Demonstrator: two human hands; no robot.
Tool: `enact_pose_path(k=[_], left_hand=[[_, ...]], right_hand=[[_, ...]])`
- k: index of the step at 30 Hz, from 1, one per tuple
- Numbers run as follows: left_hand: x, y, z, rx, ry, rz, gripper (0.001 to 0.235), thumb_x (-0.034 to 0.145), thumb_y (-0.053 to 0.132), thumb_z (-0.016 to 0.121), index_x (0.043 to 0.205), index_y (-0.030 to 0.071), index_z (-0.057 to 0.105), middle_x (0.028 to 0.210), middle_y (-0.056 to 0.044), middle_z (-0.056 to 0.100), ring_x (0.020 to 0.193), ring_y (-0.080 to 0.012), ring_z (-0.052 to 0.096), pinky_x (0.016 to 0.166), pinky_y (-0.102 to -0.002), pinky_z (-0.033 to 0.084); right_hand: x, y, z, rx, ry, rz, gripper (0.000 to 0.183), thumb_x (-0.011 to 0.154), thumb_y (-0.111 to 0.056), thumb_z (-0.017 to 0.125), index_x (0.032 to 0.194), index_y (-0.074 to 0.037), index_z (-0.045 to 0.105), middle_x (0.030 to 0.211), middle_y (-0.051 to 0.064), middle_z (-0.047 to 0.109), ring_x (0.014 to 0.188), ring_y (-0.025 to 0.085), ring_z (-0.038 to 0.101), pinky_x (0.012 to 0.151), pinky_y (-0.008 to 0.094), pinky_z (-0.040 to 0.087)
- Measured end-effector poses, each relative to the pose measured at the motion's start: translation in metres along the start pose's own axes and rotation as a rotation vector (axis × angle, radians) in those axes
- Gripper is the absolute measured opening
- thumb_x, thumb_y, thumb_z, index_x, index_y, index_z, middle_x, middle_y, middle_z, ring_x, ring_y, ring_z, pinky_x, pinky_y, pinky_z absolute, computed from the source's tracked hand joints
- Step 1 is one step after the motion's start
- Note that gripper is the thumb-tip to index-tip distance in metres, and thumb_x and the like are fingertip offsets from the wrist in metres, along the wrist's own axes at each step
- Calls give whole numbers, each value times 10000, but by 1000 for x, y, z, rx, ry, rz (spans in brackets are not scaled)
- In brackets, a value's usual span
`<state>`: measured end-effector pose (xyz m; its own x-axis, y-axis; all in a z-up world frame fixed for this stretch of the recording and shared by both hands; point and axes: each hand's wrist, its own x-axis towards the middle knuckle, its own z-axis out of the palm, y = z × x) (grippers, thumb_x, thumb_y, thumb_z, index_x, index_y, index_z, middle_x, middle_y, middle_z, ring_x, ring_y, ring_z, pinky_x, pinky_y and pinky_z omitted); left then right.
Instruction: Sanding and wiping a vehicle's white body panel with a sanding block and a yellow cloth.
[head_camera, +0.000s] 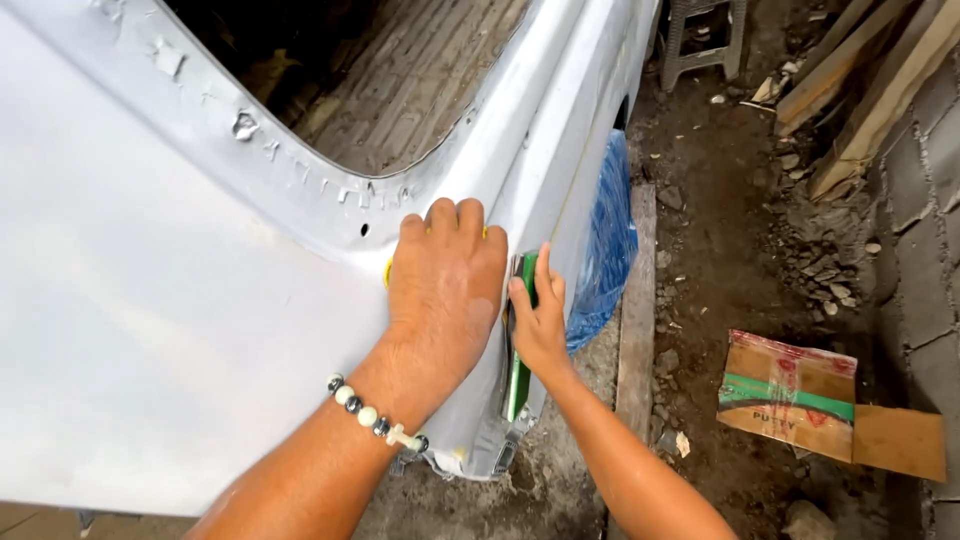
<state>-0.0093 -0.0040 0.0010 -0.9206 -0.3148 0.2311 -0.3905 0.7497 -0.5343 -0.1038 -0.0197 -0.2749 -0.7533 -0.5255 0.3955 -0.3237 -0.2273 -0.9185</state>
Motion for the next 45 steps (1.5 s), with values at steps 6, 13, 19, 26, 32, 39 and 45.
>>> enact_pose_path(k=[6, 13, 19, 26, 32, 39, 45], left_hand=[[0, -5, 13, -45, 142, 57, 126, 789, 169, 683, 903, 115, 690, 961, -80, 623, 989, -272, 585, 794, -420, 463], [-3, 34, 14, -379, 110, 113, 248, 705, 171, 765, 933, 89, 710, 960, -108, 660, 956, -315, 618, 746, -450, 490], [-33, 118, 49, -713, -92, -57, 635, 700, 228, 805, 1253, 14, 577, 1138, -200, 617, 1025, -374, 630, 838, -489, 520], [-55, 201, 107, -1040, -99, -270, 877, 758, 230, 752, 1539, 55, 394, 1559, -250, 391, 1380, -437, 438, 1086, -483, 406], [-79, 252, 125, -1163, -22, -435, 824, 761, 237, 742, 1530, 132, 464, 1592, -163, 414, 1449, -386, 406, 1172, -493, 327], [-112, 274, 118, -1136, 132, -665, 678, 761, 230, 737, 1421, 168, 598, 1474, -121, 547, 1343, -389, 509, 1098, -468, 431], [-155, 270, 102, -1064, 319, -872, 660, 798, 201, 778, 1430, 119, 606, 1264, -162, 589, 1194, -380, 599, 988, -460, 505]], right_hand=[[-14, -19, -31, 726, -70, 299, 649, 1077, -303, 493, 1667, -125, 289, 1275, 189, 579, 1081, 230, 562, 1019, 392, 464], [-16, -70, -78, 1138, -111, 473, 575, 1064, -432, 343, 1554, -137, 395, 1428, 80, 581, 1257, 212, 597, 1071, 399, 492], [-33, -60, -104, 1107, -159, 521, 585, 1060, -449, 340, 1566, -157, 371, 1371, 140, 589, 1222, 249, 598, 1050, 436, 502], [-49, -3, -153, 925, -188, 607, 575, 1018, -299, 489, 1569, -168, 392, 1358, 92, 602, 1198, 239, 601, 1017, 406, 489], [-52, 43, -178, 744, -311, 695, 528, 1035, -393, 473, 1336, 27, 585, 1171, 208, 678, 1049, 294, 674, 936, 432, 553], [-74, 52, -158, 895, -411, 860, 475, 1054, -400, 448, 1267, -7, 608, 1120, 161, 697, 995, 280, 680, 914, 418, 541], [-95, 17, -123, 877, -636, 759, 469, 1044, -325, 483, 1403, -23, 513, 1168, 182, 672, 954, 309, 669, 863, 462, 549]])
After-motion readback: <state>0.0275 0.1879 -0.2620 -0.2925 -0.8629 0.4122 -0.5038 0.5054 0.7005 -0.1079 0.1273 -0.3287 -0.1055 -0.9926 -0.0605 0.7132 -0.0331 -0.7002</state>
